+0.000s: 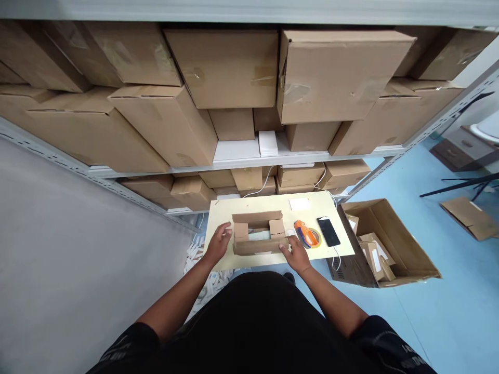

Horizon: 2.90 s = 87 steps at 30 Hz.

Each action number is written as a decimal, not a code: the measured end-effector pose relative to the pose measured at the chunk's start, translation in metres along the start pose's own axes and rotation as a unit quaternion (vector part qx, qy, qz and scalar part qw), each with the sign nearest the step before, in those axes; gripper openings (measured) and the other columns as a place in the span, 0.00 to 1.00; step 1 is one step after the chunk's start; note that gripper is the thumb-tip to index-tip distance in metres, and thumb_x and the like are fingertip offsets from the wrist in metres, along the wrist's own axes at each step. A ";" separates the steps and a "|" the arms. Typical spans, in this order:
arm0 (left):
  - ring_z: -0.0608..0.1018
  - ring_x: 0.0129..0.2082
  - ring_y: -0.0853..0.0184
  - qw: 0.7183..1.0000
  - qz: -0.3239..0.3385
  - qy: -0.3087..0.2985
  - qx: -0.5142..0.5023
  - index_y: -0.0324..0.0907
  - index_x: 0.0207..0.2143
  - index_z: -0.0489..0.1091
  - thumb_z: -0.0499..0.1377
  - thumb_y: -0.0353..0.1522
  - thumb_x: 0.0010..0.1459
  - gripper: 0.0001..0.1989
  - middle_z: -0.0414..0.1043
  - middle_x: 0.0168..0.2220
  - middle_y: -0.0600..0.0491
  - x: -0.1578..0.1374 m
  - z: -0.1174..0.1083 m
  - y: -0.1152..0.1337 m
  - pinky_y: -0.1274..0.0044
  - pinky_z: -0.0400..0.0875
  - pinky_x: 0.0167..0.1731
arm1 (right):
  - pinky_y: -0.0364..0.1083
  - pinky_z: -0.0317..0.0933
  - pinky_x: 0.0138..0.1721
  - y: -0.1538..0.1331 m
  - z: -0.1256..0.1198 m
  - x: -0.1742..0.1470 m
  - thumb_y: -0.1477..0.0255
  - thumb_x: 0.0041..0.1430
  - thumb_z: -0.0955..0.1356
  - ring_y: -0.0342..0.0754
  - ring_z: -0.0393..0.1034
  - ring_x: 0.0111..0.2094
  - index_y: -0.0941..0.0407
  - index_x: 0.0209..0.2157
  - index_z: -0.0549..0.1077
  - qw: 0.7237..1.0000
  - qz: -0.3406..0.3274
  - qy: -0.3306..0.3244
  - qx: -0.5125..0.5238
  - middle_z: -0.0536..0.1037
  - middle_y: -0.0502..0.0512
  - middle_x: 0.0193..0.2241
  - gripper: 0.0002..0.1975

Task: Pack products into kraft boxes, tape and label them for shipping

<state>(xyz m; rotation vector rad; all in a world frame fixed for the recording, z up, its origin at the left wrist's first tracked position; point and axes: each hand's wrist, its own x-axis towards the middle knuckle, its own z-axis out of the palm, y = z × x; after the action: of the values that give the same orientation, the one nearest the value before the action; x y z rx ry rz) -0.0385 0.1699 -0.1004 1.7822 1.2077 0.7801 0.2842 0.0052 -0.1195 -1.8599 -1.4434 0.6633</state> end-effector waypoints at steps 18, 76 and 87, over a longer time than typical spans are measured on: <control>0.62 0.70 0.47 0.937 0.147 -0.018 0.317 0.39 0.53 0.75 0.55 0.27 0.63 0.17 0.67 0.67 0.41 -0.011 0.046 0.017 0.51 0.58 0.67 | 0.53 0.67 0.49 0.012 -0.008 0.011 0.57 0.68 0.64 0.57 0.73 0.46 0.54 0.45 0.71 0.997 0.017 0.024 -0.069 0.77 0.60 0.43 0.16; 0.79 0.26 0.68 0.947 -0.273 0.099 -0.140 0.39 0.36 0.78 0.60 0.36 0.58 0.10 0.80 0.31 0.50 -0.001 -0.005 -0.029 0.76 0.74 0.31 | 0.45 0.53 0.25 -0.124 -0.028 0.119 0.45 0.54 0.73 0.49 0.69 0.22 0.51 0.23 0.79 0.959 0.046 -0.241 -0.143 0.75 0.51 0.18 0.24; 0.81 0.40 0.60 0.972 -0.230 0.053 0.010 0.41 0.34 0.76 0.55 0.34 0.67 0.11 0.80 0.34 0.48 0.010 0.057 -0.039 0.69 0.73 0.46 | 0.46 0.53 0.27 -0.128 -0.012 0.133 0.40 0.55 0.71 0.52 0.72 0.26 0.52 0.25 0.81 0.939 0.011 -0.227 -0.258 0.79 0.58 0.24 0.28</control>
<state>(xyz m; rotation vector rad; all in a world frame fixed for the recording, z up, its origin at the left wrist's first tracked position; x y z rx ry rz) -0.0040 0.1709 -0.1605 1.4062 1.6253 0.5945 0.2477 0.1509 -0.0116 -2.2136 -2.0518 0.8199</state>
